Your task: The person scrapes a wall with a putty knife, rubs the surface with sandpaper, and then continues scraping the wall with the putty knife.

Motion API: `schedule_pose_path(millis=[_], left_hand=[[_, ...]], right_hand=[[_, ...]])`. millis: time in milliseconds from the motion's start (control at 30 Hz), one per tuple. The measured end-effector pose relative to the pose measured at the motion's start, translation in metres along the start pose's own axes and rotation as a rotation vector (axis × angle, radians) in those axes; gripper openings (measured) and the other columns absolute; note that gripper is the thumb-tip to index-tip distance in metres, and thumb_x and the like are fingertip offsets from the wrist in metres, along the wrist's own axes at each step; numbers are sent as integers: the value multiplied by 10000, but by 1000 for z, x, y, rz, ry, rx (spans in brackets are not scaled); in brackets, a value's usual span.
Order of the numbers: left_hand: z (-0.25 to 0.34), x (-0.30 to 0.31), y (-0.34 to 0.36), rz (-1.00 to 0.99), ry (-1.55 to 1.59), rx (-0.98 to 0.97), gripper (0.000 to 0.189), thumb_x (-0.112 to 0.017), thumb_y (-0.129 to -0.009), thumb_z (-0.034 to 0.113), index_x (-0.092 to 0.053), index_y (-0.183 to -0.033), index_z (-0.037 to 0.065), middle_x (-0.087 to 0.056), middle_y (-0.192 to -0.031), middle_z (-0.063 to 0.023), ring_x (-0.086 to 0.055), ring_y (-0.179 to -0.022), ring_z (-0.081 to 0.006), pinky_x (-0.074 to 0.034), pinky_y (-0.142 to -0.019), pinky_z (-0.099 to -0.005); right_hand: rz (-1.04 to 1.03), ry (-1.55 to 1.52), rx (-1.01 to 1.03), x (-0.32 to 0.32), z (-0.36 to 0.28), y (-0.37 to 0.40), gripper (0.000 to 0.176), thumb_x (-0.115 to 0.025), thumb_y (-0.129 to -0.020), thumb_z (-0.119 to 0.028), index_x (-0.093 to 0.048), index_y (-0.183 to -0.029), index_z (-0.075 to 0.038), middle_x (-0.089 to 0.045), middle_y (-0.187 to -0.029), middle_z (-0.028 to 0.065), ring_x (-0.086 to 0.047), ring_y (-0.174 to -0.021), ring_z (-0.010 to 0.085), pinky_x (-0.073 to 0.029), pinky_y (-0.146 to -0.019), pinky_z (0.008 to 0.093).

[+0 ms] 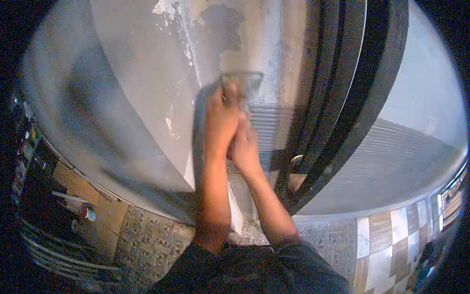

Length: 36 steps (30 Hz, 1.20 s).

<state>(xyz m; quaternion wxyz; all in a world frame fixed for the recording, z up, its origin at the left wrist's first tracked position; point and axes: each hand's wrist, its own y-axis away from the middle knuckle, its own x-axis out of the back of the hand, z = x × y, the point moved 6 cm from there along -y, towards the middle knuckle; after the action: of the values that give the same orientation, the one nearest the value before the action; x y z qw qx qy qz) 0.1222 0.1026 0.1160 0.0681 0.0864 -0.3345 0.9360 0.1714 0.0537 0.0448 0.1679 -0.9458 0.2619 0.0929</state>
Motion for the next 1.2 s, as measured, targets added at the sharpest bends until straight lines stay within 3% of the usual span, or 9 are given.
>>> schedule_pose_path(millis=[33, 200, 233, 300, 500, 600, 800, 900, 1200], left_hand=[[-3, -2, 9, 91, -115, -75, 432, -418, -916, 334, -567, -879, -69, -582, -847, -302, -557, -830, -453, -426, -721, -488], [33, 17, -24, 4, 59, -60, 417, -447, -905, 334, -561, -900, -67, -587, -824, -291, -558, -816, -457, -441, -723, -476], [41, 18, -24, -147, 262, 196, 439, -433, -908, 351, -570, -867, -63, -592, -813, -277, -563, -810, -444, -443, -716, -468], [43, 23, -20, -110, 59, 107, 447, -402, -918, 345, -572, -877, -66, -599, -780, -266, -566, -778, -453, -448, -698, -466], [16, 5, -12, -102, 26, -1, 434, -390, -917, 316, -568, -897, -79, -585, -867, -300, -545, -850, -468, -423, -743, -486], [30, 9, -27, -96, 40, 34, 423, -408, -905, 313, -566, -911, -78, -569, -907, -309, -530, -890, -468, -406, -772, -491], [18, 6, -18, -103, 27, 7, 428, -453, -906, 358, -579, -936, -50, -620, -834, -210, -591, -788, -313, -443, -736, -390], [22, 4, -25, -145, 220, 58, 396, -456, -892, 318, -581, -875, -57, -596, -810, -276, -565, -816, -451, -433, -715, -472], [51, 17, -34, -141, 392, 95, 404, -442, -912, 321, -568, -845, -57, -611, -682, -203, -625, -658, -328, -474, -635, -397]], right_hand=[[58, -20, 294, 8, 3, 5, 554, -236, -975, -405, -494, -1151, 53, -582, -1042, 147, -557, -928, 192, -439, -827, 299], [-41, -51, 24, -7, -24, -16, 517, -266, -972, -417, -548, -969, 16, -563, -756, 33, -487, -615, 96, -420, -567, 240], [-34, -48, 25, -10, -29, -12, 517, -266, -972, -417, -548, -969, 16, -563, -756, 33, -487, -615, 96, -420, -567, 240], [15, 42, 234, -14, -48, -6, 496, -272, -971, -422, -537, -889, -11, -481, -639, -28, -380, -524, 53, -326, -468, 212], [111, 141, 404, 3, -25, -6, 479, -264, -971, -426, -530, -862, -43, -415, -579, -51, -354, -503, 32, -267, -428, 217], [-33, -88, -55, -8, -41, -4, 455, -274, -969, -420, -531, -874, -58, -408, -585, -55, -333, -488, 37, -266, -428, 213], [47, -29, 188, -2, -36, -3, 456, -294, -959, -445, -536, -851, -74, -412, -570, -55, -316, -463, 38, -247, -410, 213], [24, -76, 64, -3, -42, 0, 460, -286, -961, -442, -541, -853, -74, -405, -567, -57, -312, -459, 36, -241, -407, 215], [-14, 77, 198, -14, -68, -18, 557, -277, -958, -463, -547, -857, 14, -439, -613, -25, -360, -534, 63, -294, -468, 241]])
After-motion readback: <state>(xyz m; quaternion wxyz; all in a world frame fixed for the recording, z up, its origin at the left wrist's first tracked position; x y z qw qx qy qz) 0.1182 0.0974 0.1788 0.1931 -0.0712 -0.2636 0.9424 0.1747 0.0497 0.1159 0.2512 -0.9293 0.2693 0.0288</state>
